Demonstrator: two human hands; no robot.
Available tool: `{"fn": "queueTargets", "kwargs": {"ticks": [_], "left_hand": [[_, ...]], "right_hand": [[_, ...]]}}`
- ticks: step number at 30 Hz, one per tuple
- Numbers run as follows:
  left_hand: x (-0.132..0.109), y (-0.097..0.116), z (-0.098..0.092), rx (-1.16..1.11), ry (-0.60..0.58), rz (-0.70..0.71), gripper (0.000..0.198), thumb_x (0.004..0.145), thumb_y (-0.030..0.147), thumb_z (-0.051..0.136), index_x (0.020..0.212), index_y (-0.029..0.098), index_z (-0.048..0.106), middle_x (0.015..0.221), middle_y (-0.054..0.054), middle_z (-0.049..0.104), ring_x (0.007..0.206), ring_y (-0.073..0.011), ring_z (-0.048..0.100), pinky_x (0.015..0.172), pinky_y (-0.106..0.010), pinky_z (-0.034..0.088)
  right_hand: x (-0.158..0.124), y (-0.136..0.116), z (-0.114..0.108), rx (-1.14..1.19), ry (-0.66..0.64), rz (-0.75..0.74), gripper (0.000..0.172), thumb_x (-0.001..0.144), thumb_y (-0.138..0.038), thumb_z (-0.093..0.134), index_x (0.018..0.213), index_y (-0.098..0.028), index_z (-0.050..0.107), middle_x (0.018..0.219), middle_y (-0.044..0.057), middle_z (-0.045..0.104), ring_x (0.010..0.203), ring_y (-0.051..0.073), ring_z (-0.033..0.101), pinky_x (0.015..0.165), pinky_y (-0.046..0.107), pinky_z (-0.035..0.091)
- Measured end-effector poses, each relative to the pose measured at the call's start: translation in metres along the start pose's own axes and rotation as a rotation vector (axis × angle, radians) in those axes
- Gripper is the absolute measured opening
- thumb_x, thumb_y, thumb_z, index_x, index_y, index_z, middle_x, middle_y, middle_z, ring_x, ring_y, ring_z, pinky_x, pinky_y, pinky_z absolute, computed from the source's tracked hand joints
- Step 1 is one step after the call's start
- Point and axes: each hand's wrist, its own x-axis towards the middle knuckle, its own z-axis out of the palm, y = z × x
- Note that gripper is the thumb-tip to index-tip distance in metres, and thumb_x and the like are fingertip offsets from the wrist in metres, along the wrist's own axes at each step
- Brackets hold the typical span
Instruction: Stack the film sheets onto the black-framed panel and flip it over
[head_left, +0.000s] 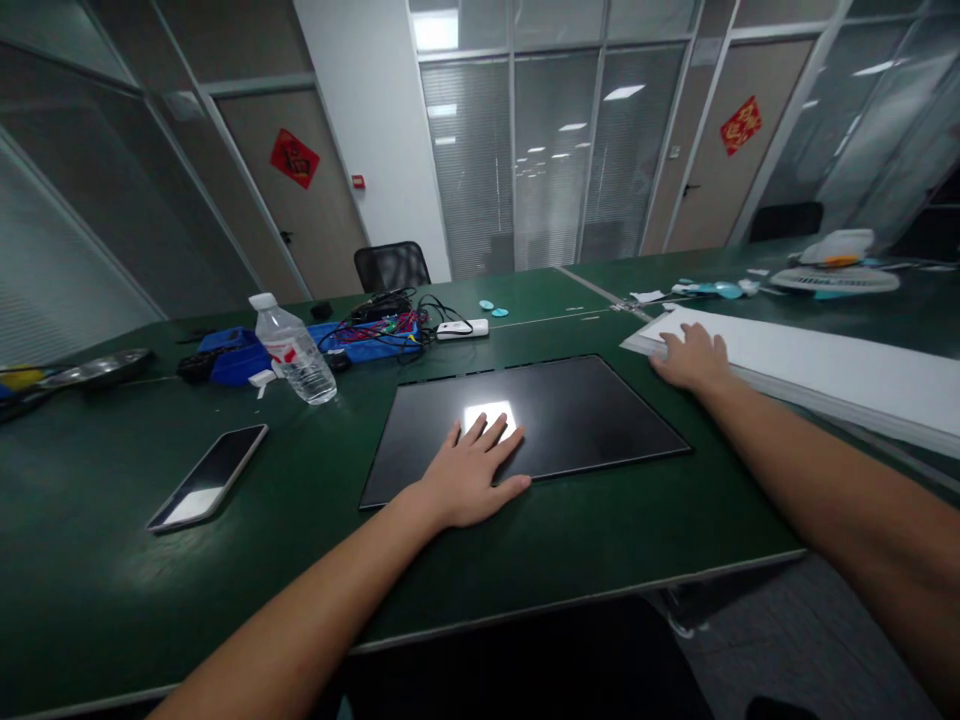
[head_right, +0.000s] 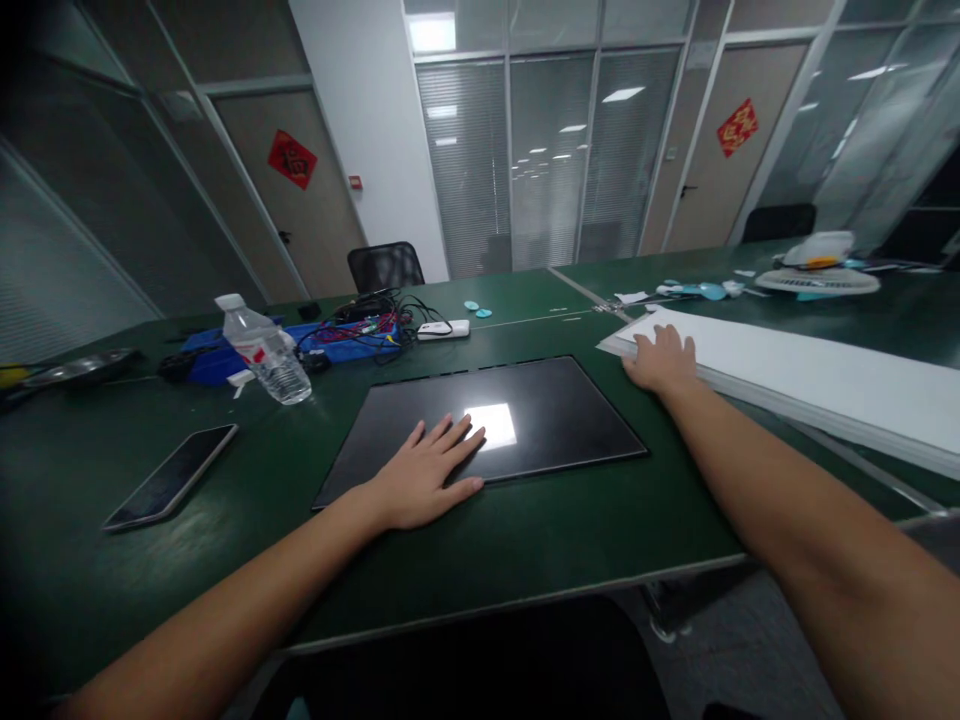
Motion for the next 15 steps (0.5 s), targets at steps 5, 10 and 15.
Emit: {"fn": "queueTargets", "kwargs": {"ticks": [5, 10, 15], "left_hand": [[0.010, -0.002, -0.024, 0.033, -0.050, 0.053, 0.084, 0.099, 0.081, 0.040, 0.170, 0.036, 0.033, 0.180, -0.010, 0.025, 0.164, -0.0429, 0.024, 0.126, -0.072, 0.026], [0.022, -0.068, -0.047, -0.018, 0.104, 0.142, 0.065, 0.103, 0.069, 0.044, 0.143, 0.025, 0.070, 0.155, -0.012, 0.064, 0.142, -0.0318, 0.061, 0.122, -0.048, 0.045], [0.007, -0.176, -0.028, -0.080, 0.415, -0.176, 0.083, 0.093, 0.081, 0.045, 0.144, 0.021, 0.069, 0.162, -0.014, 0.057, 0.152, -0.0360, 0.050, 0.129, -0.053, 0.036]], "right_hand": [[0.008, 0.026, 0.019, 0.054, -0.157, 0.116, 0.064, 0.106, -0.056, 0.045, 0.154, -0.017, 0.059, 0.151, 0.028, 0.057, 0.134, 0.041, 0.055, 0.107, 0.059, 0.041], [0.008, 0.029, 0.015, -0.026, -0.018, 0.002, 0.056, 0.103, -0.049, 0.051, 0.149, -0.021, 0.065, 0.145, 0.021, 0.062, 0.127, 0.037, 0.061, 0.105, 0.049, 0.047], [0.006, 0.029, 0.019, -0.035, -0.036, -0.035, 0.060, 0.104, -0.050, 0.049, 0.154, -0.018, 0.060, 0.147, 0.023, 0.062, 0.127, 0.035, 0.063, 0.101, 0.045, 0.050]]}}
